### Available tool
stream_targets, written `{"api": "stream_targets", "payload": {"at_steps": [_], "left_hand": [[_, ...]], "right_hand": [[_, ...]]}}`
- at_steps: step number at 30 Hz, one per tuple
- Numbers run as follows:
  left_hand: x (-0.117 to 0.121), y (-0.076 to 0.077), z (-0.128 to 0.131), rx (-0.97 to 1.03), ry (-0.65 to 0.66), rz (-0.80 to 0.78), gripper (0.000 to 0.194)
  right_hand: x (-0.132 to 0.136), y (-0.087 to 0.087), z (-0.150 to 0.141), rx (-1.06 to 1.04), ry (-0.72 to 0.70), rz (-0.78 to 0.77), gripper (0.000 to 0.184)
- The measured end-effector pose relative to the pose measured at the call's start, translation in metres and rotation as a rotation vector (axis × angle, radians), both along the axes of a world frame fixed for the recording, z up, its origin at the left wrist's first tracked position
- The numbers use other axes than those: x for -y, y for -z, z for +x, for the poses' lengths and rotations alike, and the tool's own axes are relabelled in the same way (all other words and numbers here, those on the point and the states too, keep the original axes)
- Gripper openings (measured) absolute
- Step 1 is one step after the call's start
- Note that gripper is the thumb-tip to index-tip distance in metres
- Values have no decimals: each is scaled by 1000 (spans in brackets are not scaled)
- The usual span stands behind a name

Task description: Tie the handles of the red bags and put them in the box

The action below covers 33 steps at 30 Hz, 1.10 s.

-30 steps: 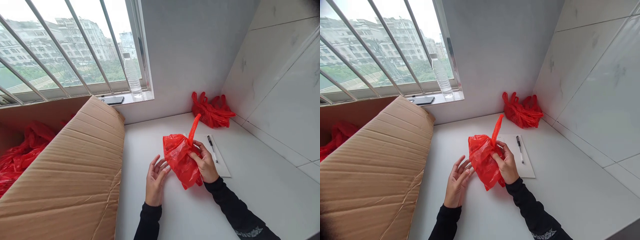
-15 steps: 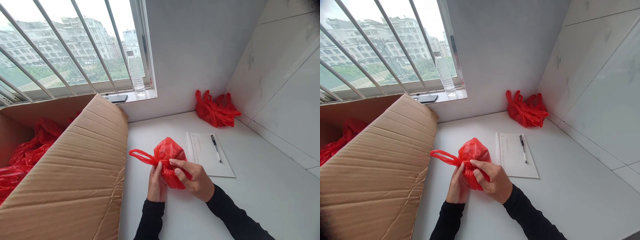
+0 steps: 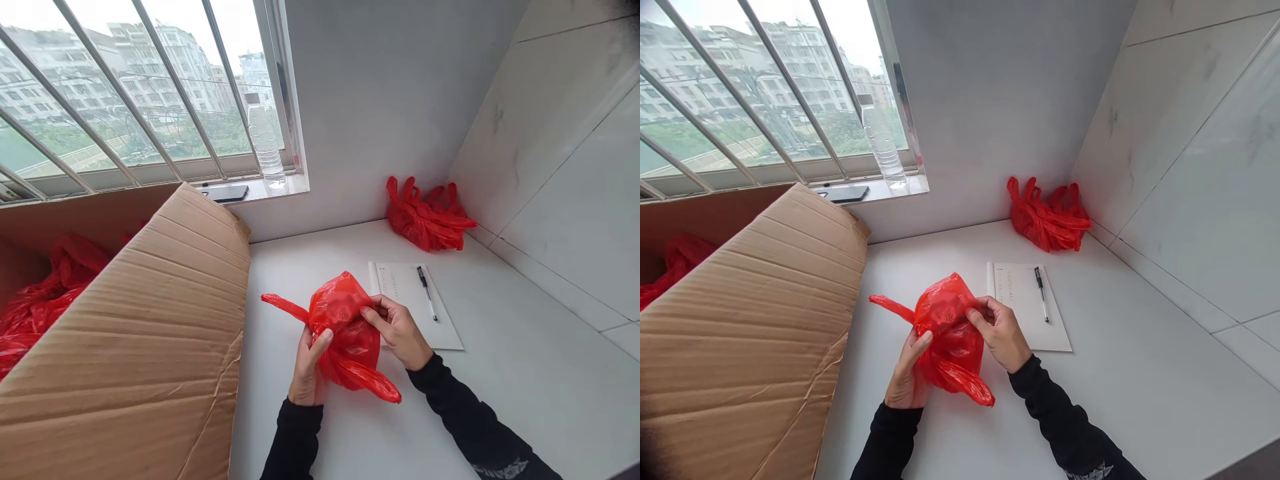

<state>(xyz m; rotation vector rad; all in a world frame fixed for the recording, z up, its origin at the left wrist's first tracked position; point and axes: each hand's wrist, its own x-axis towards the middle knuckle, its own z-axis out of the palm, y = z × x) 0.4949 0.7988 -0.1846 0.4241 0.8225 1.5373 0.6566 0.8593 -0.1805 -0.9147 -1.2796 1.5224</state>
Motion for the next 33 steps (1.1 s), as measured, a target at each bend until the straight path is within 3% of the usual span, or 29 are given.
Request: {"api": "stream_targets", "payload": {"at_steps": [5, 12, 17, 24, 33], "left_hand": [[-3, 11, -3, -128, -14, -37, 42], [-3, 18, -7, -161, -3, -38, 33], [-4, 20, -8, -114, 48, -88, 31], [-3, 8, -5, -61, 20, -108, 25], [-1, -6, 0, 174, -44, -98, 32]], "right_hand": [[-1, 3, 0, 10, 35, 1, 32], [3, -2, -4, 37, -132, 21, 39], [0, 2, -4, -12, -50, -5, 33], [-4, 11, -5, 2, -33, 34, 33], [-1, 3, -2, -1, -122, -4, 34]]}}
